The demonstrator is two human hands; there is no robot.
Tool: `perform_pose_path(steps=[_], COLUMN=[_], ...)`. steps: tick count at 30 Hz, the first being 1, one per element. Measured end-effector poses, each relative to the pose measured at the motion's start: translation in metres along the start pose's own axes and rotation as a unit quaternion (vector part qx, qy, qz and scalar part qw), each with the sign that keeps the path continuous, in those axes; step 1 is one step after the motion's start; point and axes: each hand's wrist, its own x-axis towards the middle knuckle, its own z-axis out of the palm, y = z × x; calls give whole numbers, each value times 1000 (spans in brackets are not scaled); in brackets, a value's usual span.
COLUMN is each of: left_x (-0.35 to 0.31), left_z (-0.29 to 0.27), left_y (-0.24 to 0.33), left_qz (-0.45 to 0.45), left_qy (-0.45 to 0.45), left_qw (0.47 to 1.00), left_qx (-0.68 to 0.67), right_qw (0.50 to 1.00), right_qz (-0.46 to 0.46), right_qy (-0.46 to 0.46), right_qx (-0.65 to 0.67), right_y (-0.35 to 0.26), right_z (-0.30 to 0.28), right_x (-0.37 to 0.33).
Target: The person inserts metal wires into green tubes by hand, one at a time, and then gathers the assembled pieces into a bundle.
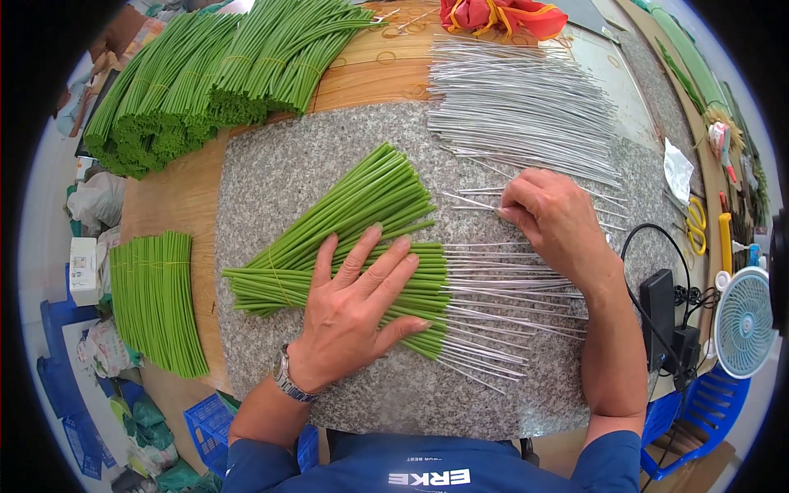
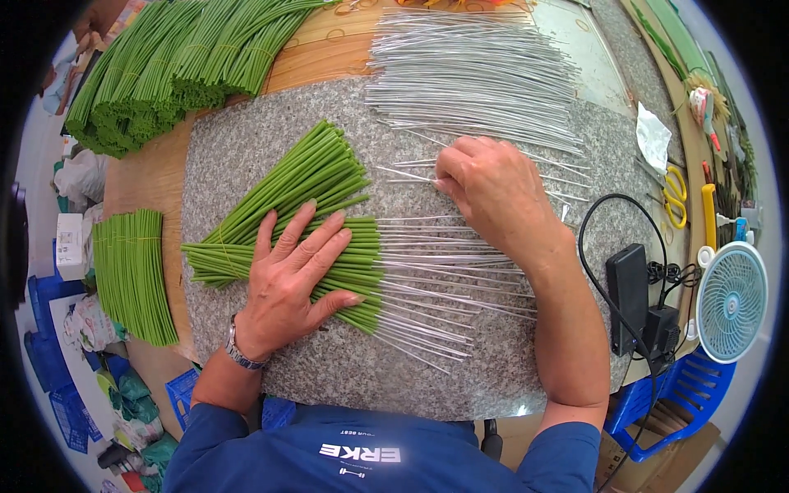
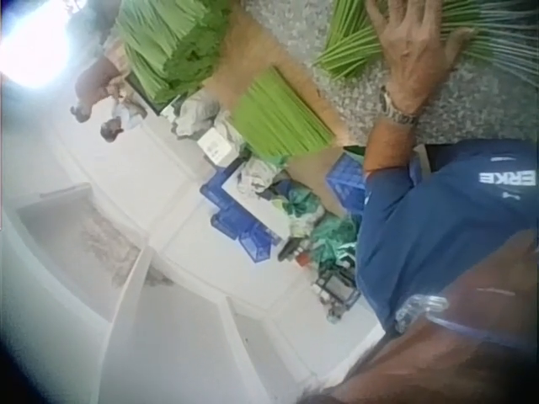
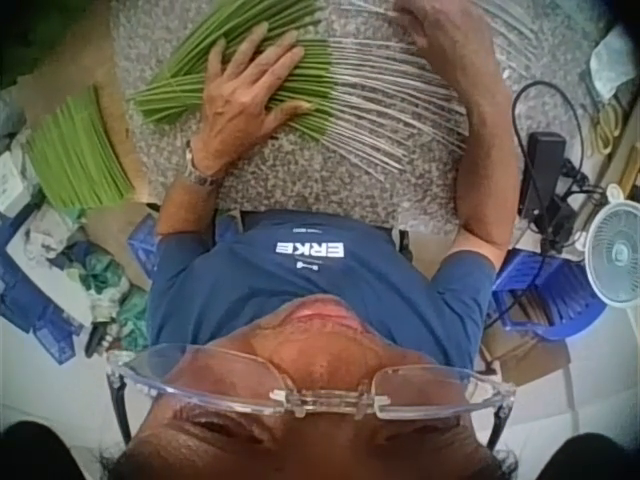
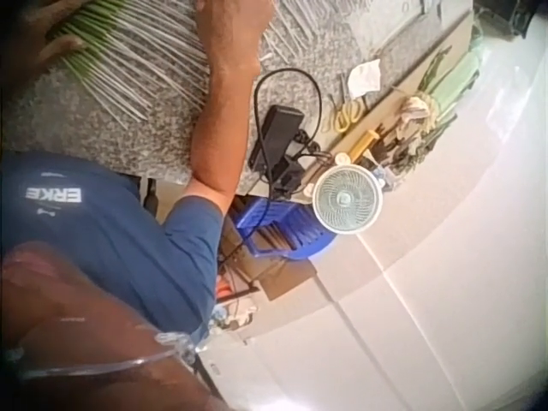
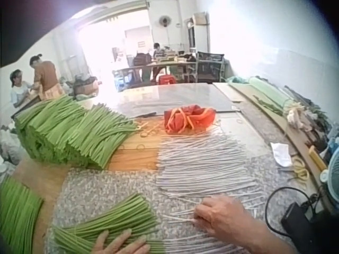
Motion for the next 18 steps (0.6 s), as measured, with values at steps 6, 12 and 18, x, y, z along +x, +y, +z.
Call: perform_pose_path(steps=[6, 12, 18], left_x=[1, 1, 2], left_z=[-1, 0, -1], left_y=[1, 2, 2], left_qz=[-3, -3, -2], left_qy=[-1, 1, 3], left_qw=[1000, 1000, 1000], left_qx=[0, 0, 2], right_qw=[994, 998, 992], right_qz=[-56, -52, -54], right_qy=[-6, 21, 76], right_qx=[-93, -19, 82], right_y=[-6, -14, -18], right_z=[4, -1, -5], right_x=[-2, 0, 1])
